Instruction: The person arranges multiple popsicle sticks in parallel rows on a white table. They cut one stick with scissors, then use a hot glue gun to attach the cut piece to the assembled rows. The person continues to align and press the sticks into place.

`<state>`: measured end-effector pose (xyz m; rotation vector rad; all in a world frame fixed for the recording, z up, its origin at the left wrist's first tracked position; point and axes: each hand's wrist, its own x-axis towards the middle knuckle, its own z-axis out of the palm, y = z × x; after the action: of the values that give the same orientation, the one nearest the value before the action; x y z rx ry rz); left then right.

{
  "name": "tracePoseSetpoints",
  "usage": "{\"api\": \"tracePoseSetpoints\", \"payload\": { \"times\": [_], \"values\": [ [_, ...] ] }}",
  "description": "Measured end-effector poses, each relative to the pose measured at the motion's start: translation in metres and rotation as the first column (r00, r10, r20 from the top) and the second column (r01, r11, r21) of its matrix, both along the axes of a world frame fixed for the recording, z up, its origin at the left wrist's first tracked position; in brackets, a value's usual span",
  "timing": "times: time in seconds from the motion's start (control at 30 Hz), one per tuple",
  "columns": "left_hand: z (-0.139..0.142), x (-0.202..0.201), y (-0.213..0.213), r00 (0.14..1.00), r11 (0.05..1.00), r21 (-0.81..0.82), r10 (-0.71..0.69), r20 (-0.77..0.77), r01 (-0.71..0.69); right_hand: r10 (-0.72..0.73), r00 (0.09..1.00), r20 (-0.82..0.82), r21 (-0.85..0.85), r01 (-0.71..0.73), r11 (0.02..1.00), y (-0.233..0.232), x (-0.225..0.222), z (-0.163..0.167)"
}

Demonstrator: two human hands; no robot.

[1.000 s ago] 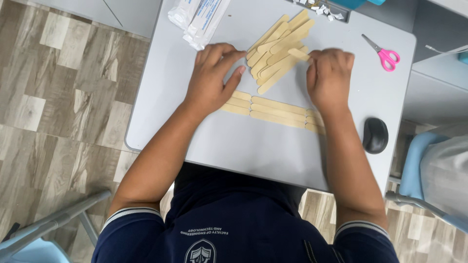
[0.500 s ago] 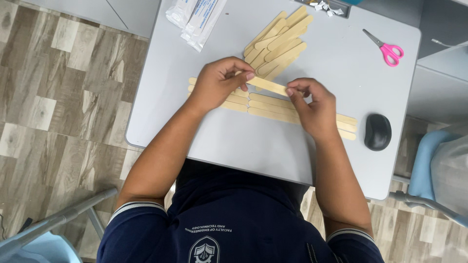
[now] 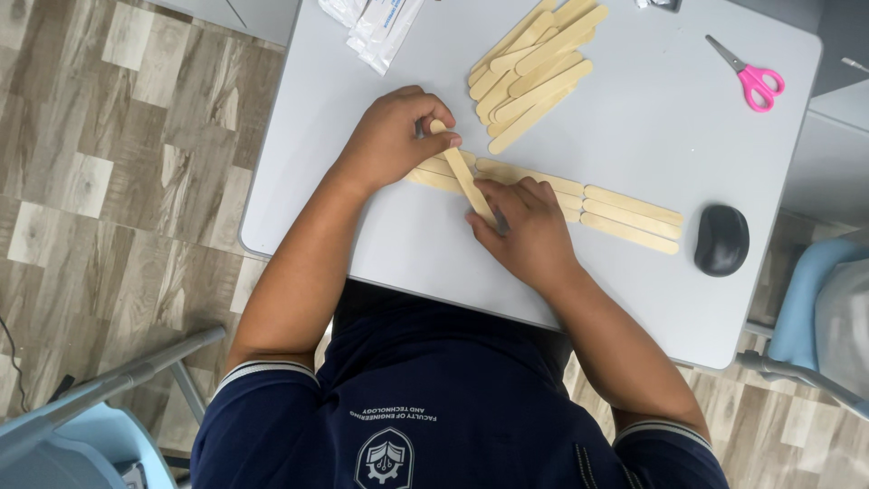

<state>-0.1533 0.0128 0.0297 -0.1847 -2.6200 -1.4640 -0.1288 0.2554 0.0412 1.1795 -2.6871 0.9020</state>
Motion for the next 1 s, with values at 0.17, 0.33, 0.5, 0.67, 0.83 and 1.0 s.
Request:
{"api": "tracePoseSetpoints", "payload": {
  "times": [0.17, 0.33, 0.5, 0.67, 0.83, 1.0],
  "values": [
    [-0.001, 0.001, 0.000, 0.999, 0.998, -0.053, -0.035, -0.019, 0.033, -0.033, 0.992, -0.126, 0.041, 0.039, 0.998, 0.005, 0.002, -0.003],
    [-0.001, 0.003, -0.001, 0.996, 0.996, -0.032, -0.086, 0.027, 0.087, -0.136, 0.985, -0.108, -0.001, 0.137, 0.991, 0.015, -0.002, -0.004],
    [-0.005, 0.004, 0.001, 0.991, 0.989, -0.065, -0.135, -0.022, 0.133, -0.181, 0.980, -0.081, -0.018, 0.180, 0.983, 0.019, -0.002, -0.005],
    [-0.006, 0.004, 0.001, 0.988, 0.983, -0.107, -0.152, -0.023, 0.148, -0.208, 0.978, 0.006, 0.012, 0.208, 0.978, 0.020, -0.002, -0.005],
    [-0.006, 0.005, 0.002, 0.991, 0.974, -0.184, -0.137, 0.007, 0.136, -0.188, 0.980, 0.060, 0.004, 0.188, 0.982, 0.019, -0.001, -0.004],
    [-0.007, 0.005, 0.002, 0.991, 0.968, -0.216, -0.130, -0.002, 0.127, -0.194, 0.978, 0.073, 0.019, 0.193, 0.981, 0.020, -0.001, -0.005]
  ]
}}
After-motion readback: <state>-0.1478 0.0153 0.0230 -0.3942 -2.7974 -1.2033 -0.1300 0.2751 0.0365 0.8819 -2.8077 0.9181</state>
